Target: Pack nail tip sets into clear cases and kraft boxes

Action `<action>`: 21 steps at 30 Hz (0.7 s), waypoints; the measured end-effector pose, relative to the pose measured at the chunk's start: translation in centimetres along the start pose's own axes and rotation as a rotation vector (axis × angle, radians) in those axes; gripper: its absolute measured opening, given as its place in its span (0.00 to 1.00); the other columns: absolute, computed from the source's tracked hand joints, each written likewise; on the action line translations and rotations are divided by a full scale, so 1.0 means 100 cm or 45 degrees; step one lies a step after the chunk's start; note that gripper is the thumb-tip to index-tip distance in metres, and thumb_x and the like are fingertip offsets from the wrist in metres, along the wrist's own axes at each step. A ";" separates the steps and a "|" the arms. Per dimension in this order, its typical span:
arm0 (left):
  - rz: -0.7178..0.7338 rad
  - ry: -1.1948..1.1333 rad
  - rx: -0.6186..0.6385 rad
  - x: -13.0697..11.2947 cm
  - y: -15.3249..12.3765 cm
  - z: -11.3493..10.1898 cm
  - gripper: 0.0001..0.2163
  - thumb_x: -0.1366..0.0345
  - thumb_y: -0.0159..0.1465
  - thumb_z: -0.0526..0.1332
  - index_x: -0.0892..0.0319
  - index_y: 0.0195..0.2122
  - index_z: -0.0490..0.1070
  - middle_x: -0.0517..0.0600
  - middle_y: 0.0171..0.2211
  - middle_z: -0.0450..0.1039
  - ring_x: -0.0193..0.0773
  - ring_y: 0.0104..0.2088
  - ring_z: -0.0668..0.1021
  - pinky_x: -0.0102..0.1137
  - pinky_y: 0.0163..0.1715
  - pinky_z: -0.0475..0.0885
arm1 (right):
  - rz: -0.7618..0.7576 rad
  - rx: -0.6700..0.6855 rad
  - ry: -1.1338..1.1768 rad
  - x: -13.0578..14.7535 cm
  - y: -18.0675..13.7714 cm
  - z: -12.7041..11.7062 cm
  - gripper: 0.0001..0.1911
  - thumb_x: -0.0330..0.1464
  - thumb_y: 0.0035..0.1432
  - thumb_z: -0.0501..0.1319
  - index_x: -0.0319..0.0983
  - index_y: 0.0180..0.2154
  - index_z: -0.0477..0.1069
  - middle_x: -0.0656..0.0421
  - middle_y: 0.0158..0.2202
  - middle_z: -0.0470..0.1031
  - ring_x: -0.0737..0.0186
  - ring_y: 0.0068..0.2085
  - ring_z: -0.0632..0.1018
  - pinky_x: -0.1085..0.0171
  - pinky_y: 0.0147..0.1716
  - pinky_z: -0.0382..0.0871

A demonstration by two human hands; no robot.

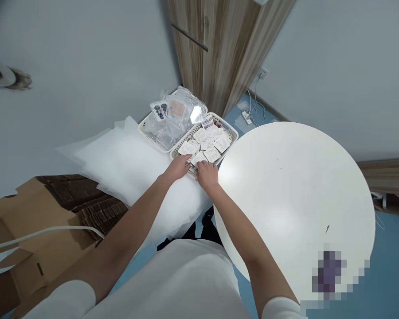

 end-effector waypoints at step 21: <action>0.160 0.242 0.073 0.005 0.007 0.014 0.13 0.74 0.60 0.48 0.58 0.43 0.66 0.53 0.36 0.67 0.38 0.38 0.71 0.29 0.32 0.63 | 0.079 -0.092 0.034 -0.004 0.012 0.015 0.09 0.24 0.48 0.53 0.38 0.34 0.60 0.56 0.34 0.70 0.59 0.35 0.71 0.60 0.40 0.52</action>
Point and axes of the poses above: each hand's wrist, its own y-axis towards the middle knuckle, its own z-axis out of the palm, x = y × z, the point moved 3 cm from there along y, towards the middle knuckle
